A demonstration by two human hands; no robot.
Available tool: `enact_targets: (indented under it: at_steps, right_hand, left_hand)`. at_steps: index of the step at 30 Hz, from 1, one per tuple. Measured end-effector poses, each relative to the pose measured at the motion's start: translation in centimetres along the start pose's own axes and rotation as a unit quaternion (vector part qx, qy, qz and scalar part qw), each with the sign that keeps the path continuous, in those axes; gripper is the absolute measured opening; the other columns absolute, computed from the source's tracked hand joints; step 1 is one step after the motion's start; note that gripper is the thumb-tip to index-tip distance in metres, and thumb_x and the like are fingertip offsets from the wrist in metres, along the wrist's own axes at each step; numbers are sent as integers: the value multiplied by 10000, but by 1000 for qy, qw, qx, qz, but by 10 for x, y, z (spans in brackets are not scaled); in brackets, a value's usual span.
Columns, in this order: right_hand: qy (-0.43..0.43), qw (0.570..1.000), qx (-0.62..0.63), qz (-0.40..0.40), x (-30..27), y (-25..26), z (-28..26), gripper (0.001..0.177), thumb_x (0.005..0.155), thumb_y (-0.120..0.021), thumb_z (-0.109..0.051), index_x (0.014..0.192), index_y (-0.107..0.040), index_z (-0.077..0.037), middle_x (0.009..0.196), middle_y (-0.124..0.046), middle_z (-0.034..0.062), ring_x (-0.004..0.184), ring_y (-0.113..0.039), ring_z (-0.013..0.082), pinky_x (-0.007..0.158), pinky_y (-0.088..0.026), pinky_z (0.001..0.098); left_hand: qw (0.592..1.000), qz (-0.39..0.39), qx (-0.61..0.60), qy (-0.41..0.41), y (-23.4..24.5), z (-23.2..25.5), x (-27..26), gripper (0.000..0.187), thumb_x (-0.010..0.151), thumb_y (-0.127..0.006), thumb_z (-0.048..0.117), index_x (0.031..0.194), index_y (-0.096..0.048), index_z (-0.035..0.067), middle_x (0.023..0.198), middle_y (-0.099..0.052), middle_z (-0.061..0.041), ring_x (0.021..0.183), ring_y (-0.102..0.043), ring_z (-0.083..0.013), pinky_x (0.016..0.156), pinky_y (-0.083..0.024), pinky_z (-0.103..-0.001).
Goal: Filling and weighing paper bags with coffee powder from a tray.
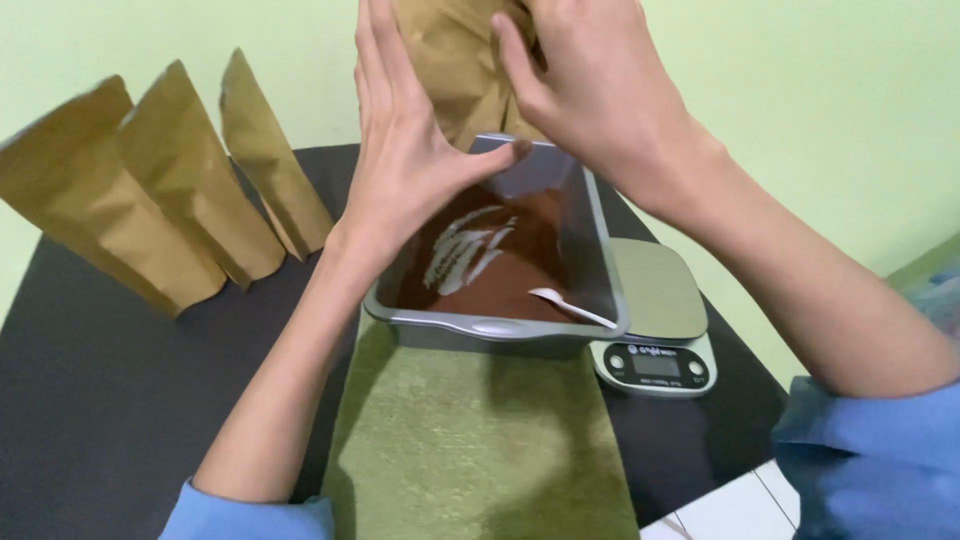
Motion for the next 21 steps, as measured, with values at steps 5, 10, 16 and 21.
enact_targets:
  at_steps: [5,10,16,21]
  right_hand:
    - [-52,991,94,-79,-31,25,-12,132,1052,-640,-2,976,-532,8,745,-603,117,626,-553,275,600,-389,397]
    - [-51,989,105,-94,-50,17,4,125,1087,-619,-34,987,-559,11,755,-586,107,594,-509,263,592,-400,386]
    - [-230,915,186,-276,-75,-8,6,399,1083,-524,-345,1291,-373,-40,1082,-685,224,784,-734,293,657,-629,384]
    - [-221,684,89,-689,-167,-75,-22,535,1060,-458,-578,934,-651,-96,873,-739,115,754,-709,316,754,-564,429]
  left_hand:
    - [974,30,-221,20,-12,32,-2,1360,903,-986,345,1626,152,170,1701,-230,-198,1611,-345,-340,1278,-555,-406]
    - [966,3,-257,20,-36,22,3,1445,871,-1033,314,1618,201,230,1740,-95,-275,1699,-154,-409,1355,-354,-540]
    - [965,140,-203,86,-38,-22,3,1260,844,-1026,458,1614,-86,124,1702,-208,-190,1622,-274,-356,1368,-271,-523]
    - [947,249,-166,116,-20,-29,-7,1019,914,-986,279,1586,-239,113,1617,-405,-157,1542,-421,-319,1326,-381,-473]
Point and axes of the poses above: each hand's wrist, its own x-axis towards the middle knuckle, its own y-axis out of the back of the hand, z = x × y, the point moved 7 cm from there along x, towards the middle knuckle
